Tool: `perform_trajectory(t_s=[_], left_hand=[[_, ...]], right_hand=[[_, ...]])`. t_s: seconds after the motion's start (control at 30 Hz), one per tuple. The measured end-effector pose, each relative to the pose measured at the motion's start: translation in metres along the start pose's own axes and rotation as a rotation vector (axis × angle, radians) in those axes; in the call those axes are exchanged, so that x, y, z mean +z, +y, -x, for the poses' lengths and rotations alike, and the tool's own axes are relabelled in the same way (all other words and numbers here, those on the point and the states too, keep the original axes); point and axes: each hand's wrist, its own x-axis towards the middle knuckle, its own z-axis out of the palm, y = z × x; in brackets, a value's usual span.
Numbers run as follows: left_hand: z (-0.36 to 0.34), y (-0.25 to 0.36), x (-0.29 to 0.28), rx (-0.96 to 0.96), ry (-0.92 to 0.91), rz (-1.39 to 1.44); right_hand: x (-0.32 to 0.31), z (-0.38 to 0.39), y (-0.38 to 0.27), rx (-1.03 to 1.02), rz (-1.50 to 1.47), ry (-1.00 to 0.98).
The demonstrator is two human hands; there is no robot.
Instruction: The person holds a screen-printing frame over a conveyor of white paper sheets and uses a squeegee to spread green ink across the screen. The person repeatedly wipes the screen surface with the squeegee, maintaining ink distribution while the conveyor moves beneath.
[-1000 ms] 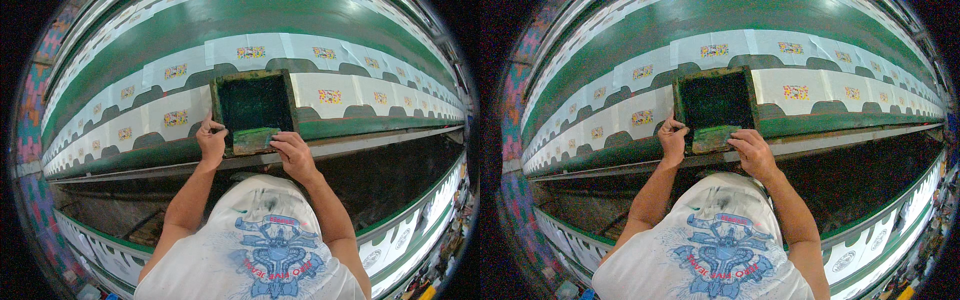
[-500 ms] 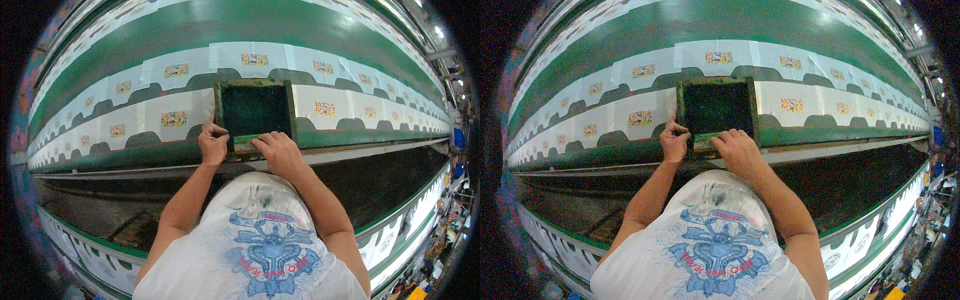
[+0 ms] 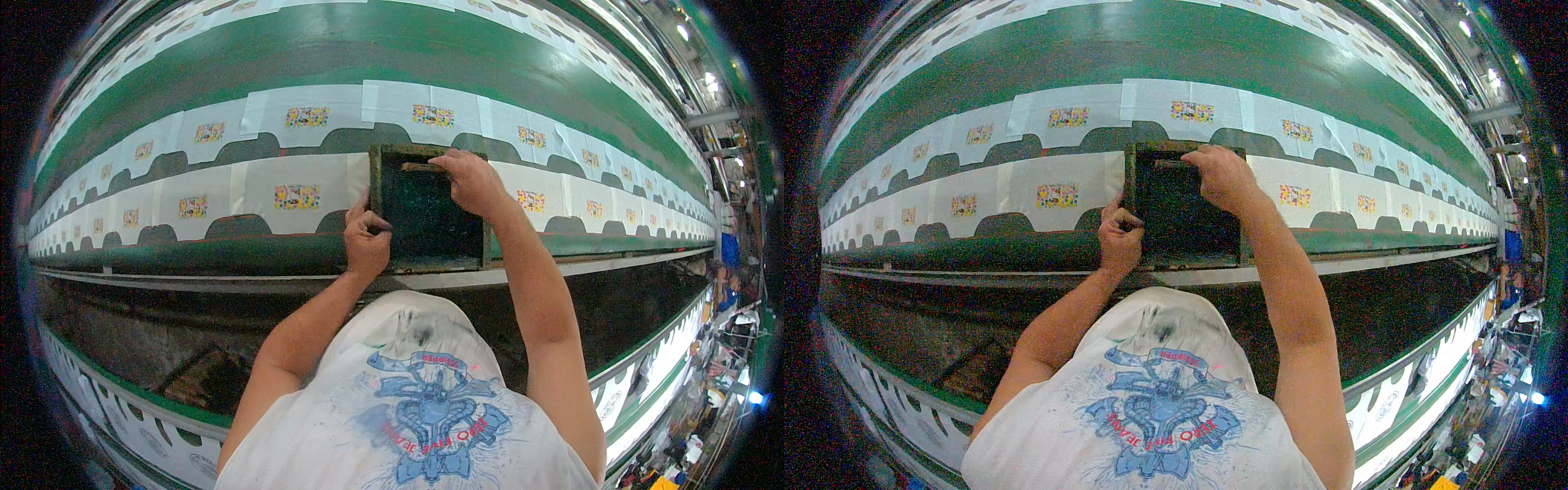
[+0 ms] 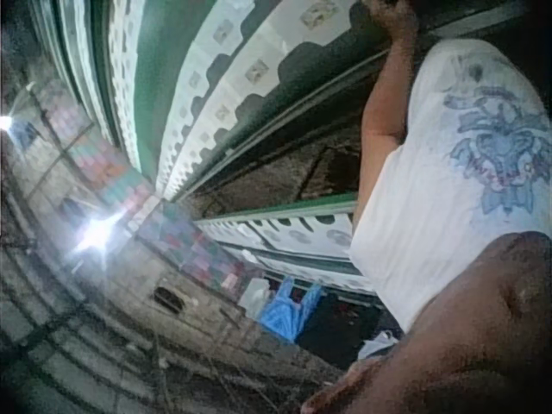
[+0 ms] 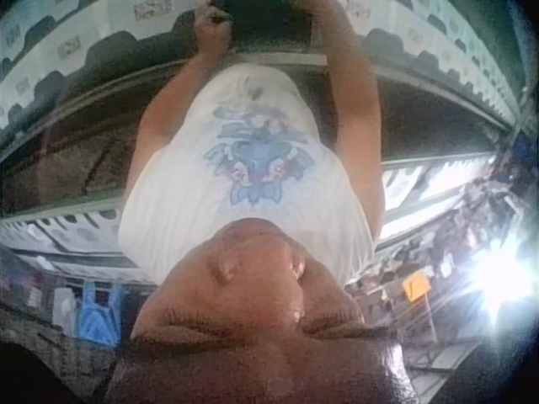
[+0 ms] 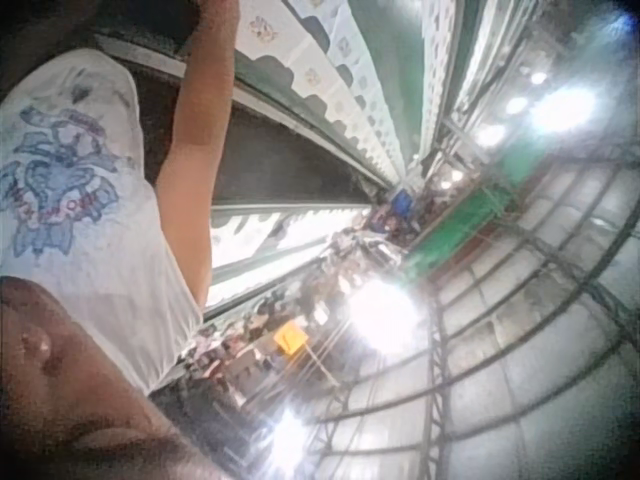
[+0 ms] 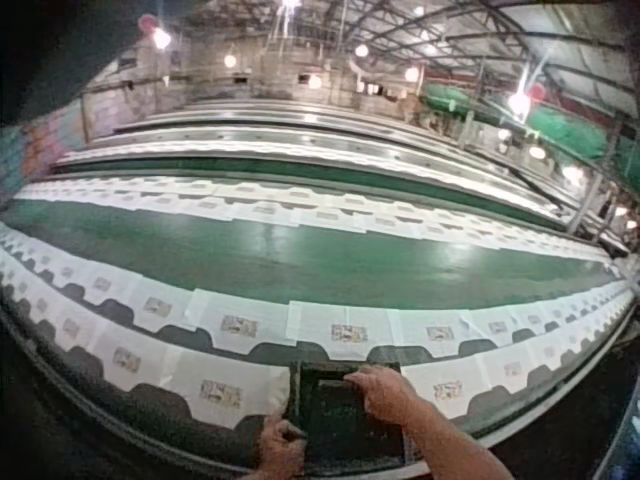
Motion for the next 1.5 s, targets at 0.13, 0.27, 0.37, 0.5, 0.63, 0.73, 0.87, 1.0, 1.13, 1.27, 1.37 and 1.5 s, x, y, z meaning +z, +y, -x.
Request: perform_trajectory(t_s=[0.13, 0.27, 0.37, 0.5, 0.63, 0.73, 0.87, 1.0, 1.13, 1.27, 1.37, 1.5], left_hand=[[0.0, 0.002, -0.002, -0.02, -0.017, 0.009], [0.002, 0.004, -0.002, -0.026, -0.034, 0.013], [0.003, -0.001, -0.002, -0.002, -0.044, -0.014], [0.003, 0.0, 0.001, -0.098, -0.001, 0.116], [0.0, 0.019, 0.0, -0.091, -0.001, 0.047], [-0.003, 0.023, -0.006, -0.022, -0.056, -0.083], [-0.001, 0.019, -0.007, -0.032, -0.06, -0.18], [-0.001, 0.042, 0.0, 0.031, -0.042, -0.153], [0.005, 0.059, 0.044, 0.109, -0.024, -0.135], [0.016, 0.072, 0.115, 0.096, -0.045, -0.118], [0.026, 0.074, 0.17, 0.169, -0.017, -0.146], [0.034, 0.07, 0.227, 0.106, -0.043, -0.057]], right_hand=[[0.008, 0.004, -0.001, -0.033, 0.023, 0.03], [0.011, 0.03, -0.023, -0.04, 0.049, -0.007], [0.017, 0.059, -0.038, -0.072, 0.041, -0.01], [0.03, 0.096, -0.053, -0.096, 0.029, -0.003], [0.036, 0.12, -0.065, -0.09, 0.047, -0.023], [0.036, 0.125, -0.067, -0.074, -0.004, -0.008], [0.038, 0.135, -0.054, -0.08, -0.164, 0.081], [0.042, 0.158, -0.026, -0.092, -0.221, 0.285], [0.031, 0.191, 0.013, -0.03, -0.205, 0.333], [0.02, 0.231, 0.068, -0.004, -0.225, 0.404], [0.01, 0.259, 0.113, 0.018, -0.221, 0.432], [0.001, 0.289, 0.163, 0.014, -0.276, 0.474]])
